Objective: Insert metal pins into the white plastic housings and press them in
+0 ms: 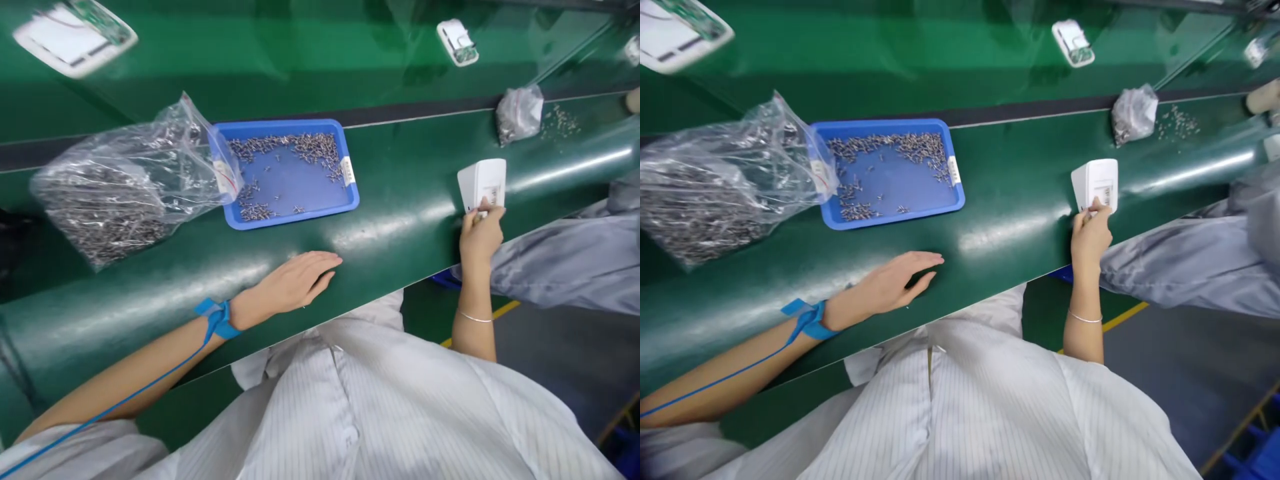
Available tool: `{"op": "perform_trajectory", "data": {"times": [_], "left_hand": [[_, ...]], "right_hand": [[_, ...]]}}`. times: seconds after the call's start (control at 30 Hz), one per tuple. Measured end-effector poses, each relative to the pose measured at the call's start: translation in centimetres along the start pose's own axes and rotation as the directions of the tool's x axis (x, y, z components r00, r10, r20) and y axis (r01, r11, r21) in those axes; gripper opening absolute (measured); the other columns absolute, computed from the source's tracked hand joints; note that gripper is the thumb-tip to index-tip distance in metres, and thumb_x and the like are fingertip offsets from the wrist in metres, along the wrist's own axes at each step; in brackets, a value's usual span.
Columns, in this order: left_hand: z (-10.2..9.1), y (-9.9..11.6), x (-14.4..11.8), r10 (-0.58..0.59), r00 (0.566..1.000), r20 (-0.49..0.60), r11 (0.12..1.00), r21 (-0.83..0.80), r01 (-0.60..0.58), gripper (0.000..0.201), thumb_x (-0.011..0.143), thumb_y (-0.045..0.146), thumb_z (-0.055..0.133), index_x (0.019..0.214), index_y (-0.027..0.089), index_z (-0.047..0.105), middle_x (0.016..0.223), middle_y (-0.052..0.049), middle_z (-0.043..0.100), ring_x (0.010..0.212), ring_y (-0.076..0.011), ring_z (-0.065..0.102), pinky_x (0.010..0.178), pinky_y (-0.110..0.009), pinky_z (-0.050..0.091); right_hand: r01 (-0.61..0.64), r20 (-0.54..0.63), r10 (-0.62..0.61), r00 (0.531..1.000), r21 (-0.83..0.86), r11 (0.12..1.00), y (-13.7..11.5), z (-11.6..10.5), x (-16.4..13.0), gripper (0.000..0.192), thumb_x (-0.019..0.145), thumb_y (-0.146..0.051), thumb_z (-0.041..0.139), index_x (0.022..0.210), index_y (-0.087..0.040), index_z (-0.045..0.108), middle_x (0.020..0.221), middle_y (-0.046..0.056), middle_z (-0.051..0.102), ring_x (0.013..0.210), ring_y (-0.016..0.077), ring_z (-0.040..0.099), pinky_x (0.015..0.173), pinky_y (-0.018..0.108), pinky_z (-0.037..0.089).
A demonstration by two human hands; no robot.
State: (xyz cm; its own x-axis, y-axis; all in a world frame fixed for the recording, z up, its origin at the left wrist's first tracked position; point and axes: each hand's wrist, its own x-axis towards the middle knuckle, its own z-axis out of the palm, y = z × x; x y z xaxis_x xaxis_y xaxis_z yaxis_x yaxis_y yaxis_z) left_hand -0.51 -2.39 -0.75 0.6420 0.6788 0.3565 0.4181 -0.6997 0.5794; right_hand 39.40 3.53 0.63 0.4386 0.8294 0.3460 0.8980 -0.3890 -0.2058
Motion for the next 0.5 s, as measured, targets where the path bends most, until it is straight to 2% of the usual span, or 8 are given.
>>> {"op": "perform_trajectory", "data": {"times": [0.13,0.2,0.23,0.27,0.33,0.43,0.47,0.5], "left_hand": [[-0.1,0.6,0.4,-0.079,0.997,0.023,0.997,-0.021,0.080,0.031,0.101,0.024,0.048,0.129,0.011,0.053,0.123,-0.015,0.067,0.120,-0.0255,0.063,0.101,-0.043,0.056],[0.1,0.7,0.5,-0.076,0.997,0.008,0.997,-0.008,0.076,0.039,0.100,0.027,0.051,0.137,0.012,0.047,0.131,-0.017,0.061,0.133,-0.0285,0.053,0.108,-0.048,0.050],[0.2,0.7,0.5,-0.063,0.998,-0.003,0.998,0.012,0.063,0.047,0.100,0.031,0.054,0.141,0.012,0.042,0.137,-0.018,0.057,0.139,-0.0307,0.046,0.112,-0.052,0.045],[0.3,0.7,0.6,-0.055,0.998,-0.011,0.998,0.040,0.055,0.057,0.098,0.036,0.057,0.146,0.012,0.036,0.142,-0.020,0.052,0.144,-0.0332,0.040,0.116,-0.056,0.039],[0.5,0.5,0.6,-0.078,0.997,-0.006,0.993,0.084,0.079,0.076,0.096,0.049,0.058,0.153,0.011,0.025,0.150,-0.023,0.043,0.148,-0.0375,0.030,0.120,-0.062,0.028],[0.8,0.1,0.5,-0.139,0.990,0.015,0.988,0.072,0.137,0.086,0.096,0.060,0.049,0.156,0.008,0.016,0.152,-0.025,0.039,0.148,-0.0395,0.028,0.121,-0.062,0.023],[0.8,0.1,0.4,-0.151,0.988,0.027,0.987,0.063,0.149,0.086,0.097,0.061,0.046,0.156,0.006,0.016,0.152,-0.025,0.039,0.148,-0.0400,0.029,0.121,-0.061,0.022],[0.8,0.0,0.3,-0.164,0.986,0.037,0.985,0.063,0.161,0.085,0.097,0.060,0.044,0.156,0.004,0.017,0.151,-0.026,0.040,0.147,-0.0405,0.029,0.121,-0.062,0.021]], "right_hand": [[0.059,0.112,-0.066,0.991,0.062,0.996,-2.6,-2.1,-2.8,0.028,0.091,-0.034,0.048,0.111,-0.017,0.055,0.116,0.015,0.070,0.093,0.0257,0.070,0.083,0.038,0.052],[0.122,0.188,-0.153,0.970,0.167,0.978,-5.2,-3.5,-5.7,0.024,0.091,-0.037,0.052,0.107,-0.020,0.056,0.109,0.010,0.073,0.091,0.0211,0.071,0.081,0.032,0.053],[0.152,0.262,-0.235,0.936,0.301,0.942,-6.7,-4.3,-7.3,0.021,0.091,-0.036,0.054,0.104,-0.020,0.057,0.107,0.010,0.074,0.092,0.0202,0.071,0.080,0.031,0.053],[0.156,0.343,-0.326,0.881,0.439,0.885,-8.2,-5.0,-8.9,0.018,0.090,-0.035,0.055,0.103,-0.022,0.058,0.110,0.009,0.074,0.097,0.0195,0.071,0.083,0.031,0.053],[0.111,0.484,-0.473,0.736,0.603,0.790,-11.0,-6.3,-11.5,0.015,0.090,-0.034,0.059,0.100,-0.023,0.060,0.119,0.007,0.072,0.105,0.0193,0.070,0.086,0.031,0.054],[0.050,0.599,-0.619,0.508,0.697,0.716,-14.3,-7.4,-13.5,0.016,0.093,-0.035,0.059,0.105,-0.025,0.060,0.122,0.004,0.071,0.105,0.0185,0.070,0.087,0.031,0.054],[0.057,0.616,-0.641,0.457,0.699,0.712,-15.0,-7.4,-13.7,0.016,0.095,-0.035,0.058,0.107,-0.025,0.060,0.120,0.003,0.072,0.102,0.0176,0.071,0.085,0.030,0.054],[0.085,0.620,-0.653,0.435,0.693,0.716,-15.5,-7.4,-13.8,0.017,0.096,-0.035,0.057,0.109,-0.025,0.060,0.116,0.002,0.073,0.098,0.0164,0.071,0.083,0.029,0.053]]}}
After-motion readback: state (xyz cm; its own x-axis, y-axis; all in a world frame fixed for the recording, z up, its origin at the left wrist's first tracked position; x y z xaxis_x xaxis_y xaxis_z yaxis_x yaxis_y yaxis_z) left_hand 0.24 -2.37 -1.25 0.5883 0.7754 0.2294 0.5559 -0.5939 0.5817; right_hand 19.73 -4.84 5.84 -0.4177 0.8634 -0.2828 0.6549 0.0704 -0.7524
